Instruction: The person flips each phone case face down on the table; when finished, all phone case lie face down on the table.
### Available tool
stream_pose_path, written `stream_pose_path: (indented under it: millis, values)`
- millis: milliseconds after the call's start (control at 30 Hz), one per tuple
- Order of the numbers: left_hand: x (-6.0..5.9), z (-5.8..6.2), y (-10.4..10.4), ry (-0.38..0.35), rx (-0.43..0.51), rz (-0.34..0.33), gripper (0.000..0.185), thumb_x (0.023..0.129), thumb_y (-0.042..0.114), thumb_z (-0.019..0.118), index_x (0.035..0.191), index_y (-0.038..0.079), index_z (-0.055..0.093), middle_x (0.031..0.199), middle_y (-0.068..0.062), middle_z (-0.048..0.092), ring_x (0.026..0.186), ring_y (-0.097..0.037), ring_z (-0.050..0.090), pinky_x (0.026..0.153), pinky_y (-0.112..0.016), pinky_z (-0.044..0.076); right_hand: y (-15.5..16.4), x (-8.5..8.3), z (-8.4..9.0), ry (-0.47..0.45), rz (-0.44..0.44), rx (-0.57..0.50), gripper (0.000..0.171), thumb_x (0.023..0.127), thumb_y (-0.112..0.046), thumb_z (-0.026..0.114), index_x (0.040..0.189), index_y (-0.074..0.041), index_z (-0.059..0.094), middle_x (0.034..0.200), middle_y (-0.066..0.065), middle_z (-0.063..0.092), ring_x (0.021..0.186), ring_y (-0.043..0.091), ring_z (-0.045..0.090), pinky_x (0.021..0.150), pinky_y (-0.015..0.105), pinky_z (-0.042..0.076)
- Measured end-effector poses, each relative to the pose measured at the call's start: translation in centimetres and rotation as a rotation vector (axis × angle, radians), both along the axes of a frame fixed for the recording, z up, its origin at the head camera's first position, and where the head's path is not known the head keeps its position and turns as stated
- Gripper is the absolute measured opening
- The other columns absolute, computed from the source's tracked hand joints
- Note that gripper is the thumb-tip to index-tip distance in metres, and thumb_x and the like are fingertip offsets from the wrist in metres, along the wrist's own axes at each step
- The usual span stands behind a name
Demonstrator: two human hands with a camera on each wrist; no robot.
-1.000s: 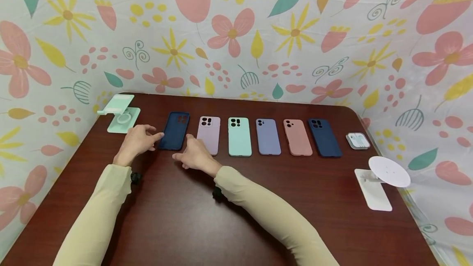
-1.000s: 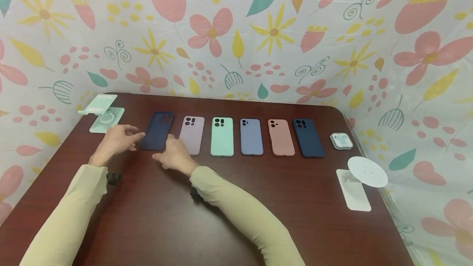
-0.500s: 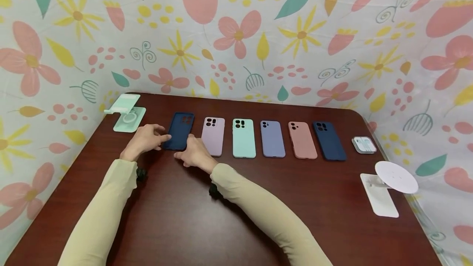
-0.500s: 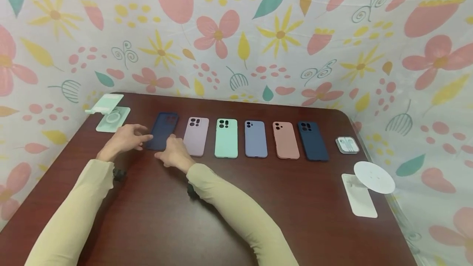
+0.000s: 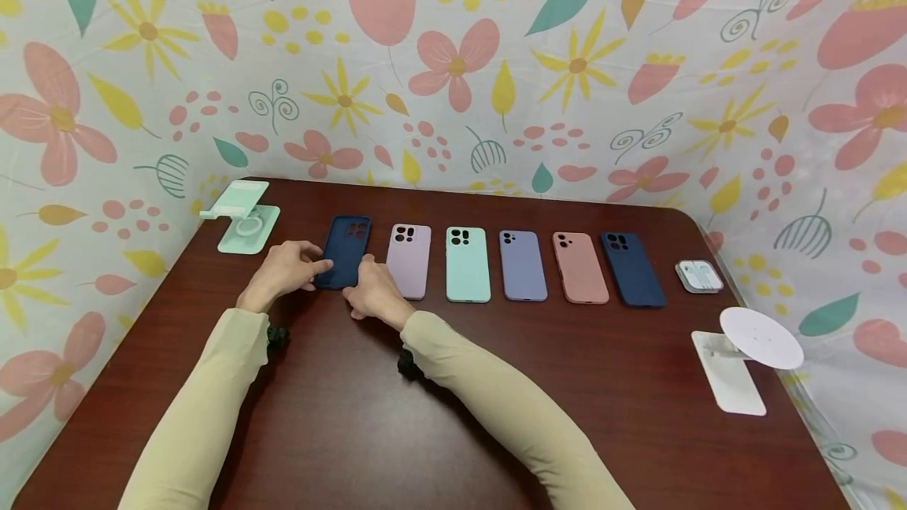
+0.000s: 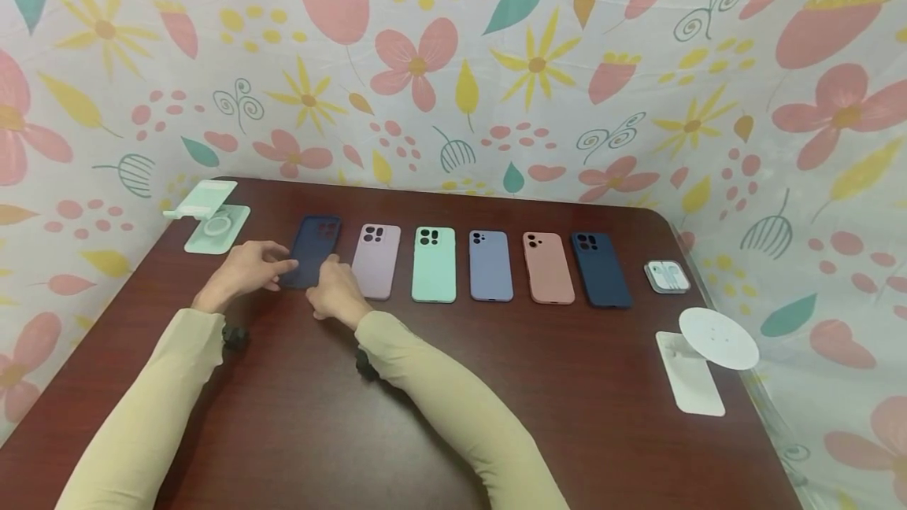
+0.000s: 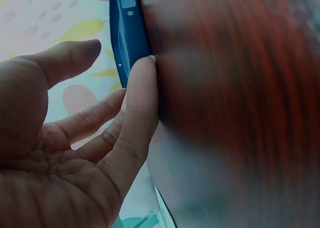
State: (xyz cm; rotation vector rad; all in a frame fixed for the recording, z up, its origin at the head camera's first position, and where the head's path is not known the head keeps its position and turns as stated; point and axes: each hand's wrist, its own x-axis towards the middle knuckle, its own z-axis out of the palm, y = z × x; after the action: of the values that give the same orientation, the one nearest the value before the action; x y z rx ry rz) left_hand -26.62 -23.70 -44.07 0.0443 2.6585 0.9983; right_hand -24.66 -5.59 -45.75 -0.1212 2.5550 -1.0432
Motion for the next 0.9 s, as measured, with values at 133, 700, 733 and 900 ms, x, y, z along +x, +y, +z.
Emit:
stream_pose_path:
  millis: [133,700,733,900]
  values:
    - [0.1,-0.1,0.1,0.009,0.001,-0.003,0.060,0.099,0.044,0.062,0.139,-0.001,0.054,0.115,-0.024,0.069,0.071,-0.014,0.074,0.073,-0.034,0.062,0.1,0.1,-0.1,-0.004,0.004,-0.029,0.085,0.098,-0.018,0.065,0.161,0.000,0.011,0.058,0.005,0.068,0.047,0.014,0.067,0.052,0.025,0.056]
    - [0.4,-0.2,0.5,-0.015,0.048,0.077,0.090,0.084,0.080,0.056,0.125,0.000,0.063,0.093,-0.016,0.067,0.069,-0.015,0.074,0.072,-0.033,0.064,0.7,1.2,0.6,0.143,0.037,-0.089,0.073,0.097,-0.019,0.066,0.154,-0.001,0.024,0.058,0.004,0.066,0.045,0.013,0.064,0.047,0.025,0.051]
    - [0.3,-0.3,0.5,-0.018,0.058,0.082,0.091,0.083,0.081,0.057,0.124,0.000,0.064,0.093,-0.016,0.067,0.070,-0.015,0.073,0.071,-0.033,0.064,0.8,1.3,0.6,0.154,0.043,-0.093,0.072,0.097,-0.019,0.066,0.154,-0.001,0.025,0.059,0.004,0.065,0.045,0.013,0.064,0.047,0.025,0.051]
    - [0.2,-0.5,0.8,-0.045,0.105,0.102,0.095,0.081,0.082,0.057,0.123,-0.003,0.064,0.098,-0.017,0.068,0.076,-0.017,0.071,0.071,-0.033,0.064,1.1,1.6,1.0,0.190,0.059,-0.119,0.070,0.096,-0.018,0.065,0.152,-0.002,0.026,0.062,0.003,0.066,0.045,0.011,0.064,0.045,0.025,0.050]
